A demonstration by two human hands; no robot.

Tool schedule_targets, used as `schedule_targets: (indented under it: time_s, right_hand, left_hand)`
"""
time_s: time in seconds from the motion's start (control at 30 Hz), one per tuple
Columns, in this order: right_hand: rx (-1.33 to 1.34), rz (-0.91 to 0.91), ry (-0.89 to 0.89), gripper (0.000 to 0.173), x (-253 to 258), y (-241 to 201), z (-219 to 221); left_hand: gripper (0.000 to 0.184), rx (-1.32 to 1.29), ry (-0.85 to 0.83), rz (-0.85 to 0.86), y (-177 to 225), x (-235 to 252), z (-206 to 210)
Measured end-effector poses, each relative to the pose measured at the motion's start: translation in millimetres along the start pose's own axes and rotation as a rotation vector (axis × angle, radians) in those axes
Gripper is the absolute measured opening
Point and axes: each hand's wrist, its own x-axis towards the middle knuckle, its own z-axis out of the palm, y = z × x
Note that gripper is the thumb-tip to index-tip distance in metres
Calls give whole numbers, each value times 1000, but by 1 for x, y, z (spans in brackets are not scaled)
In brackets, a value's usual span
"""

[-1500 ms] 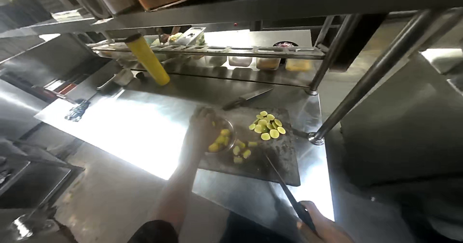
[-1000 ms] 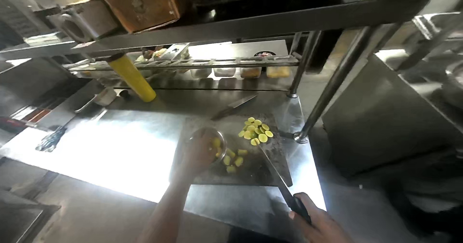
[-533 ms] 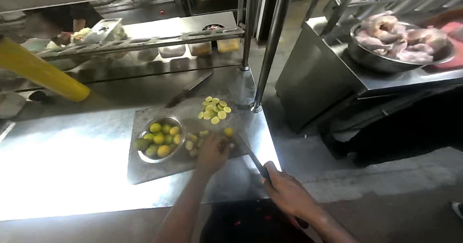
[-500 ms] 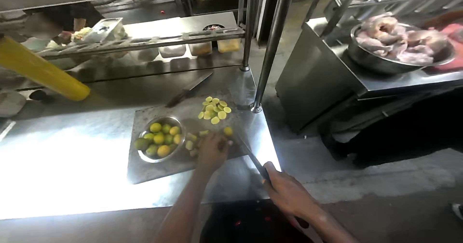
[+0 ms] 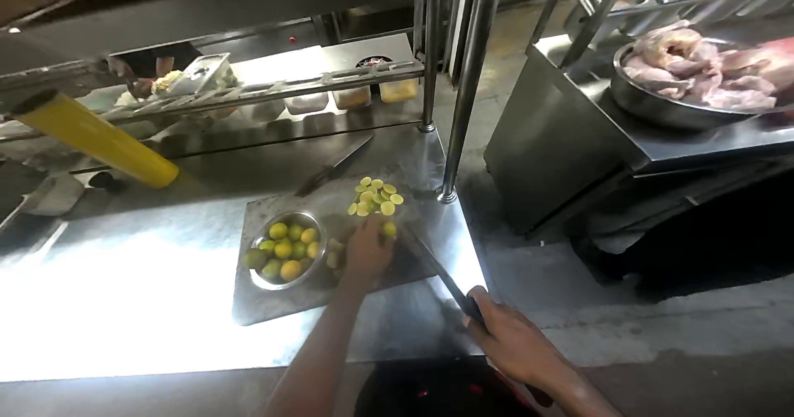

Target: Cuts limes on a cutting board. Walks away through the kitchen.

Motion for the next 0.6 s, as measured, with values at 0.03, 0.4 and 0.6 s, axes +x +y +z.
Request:
schedule_targets:
  time_s: [0.03, 0.4, 0.6]
  right_hand:
    - [12, -6, 1, 42, -1, 2, -1]
    - [-1, -33, -12, 43, -4, 1, 6]
    - [-8, -46, 20, 43, -2, 5, 8]
  left_hand:
    - [44, -68, 3, -1, -1, -5, -1]
    - [35, -138, 265, 393, -37, -46, 37]
    - [37, -33, 371, 379, -43, -61, 48]
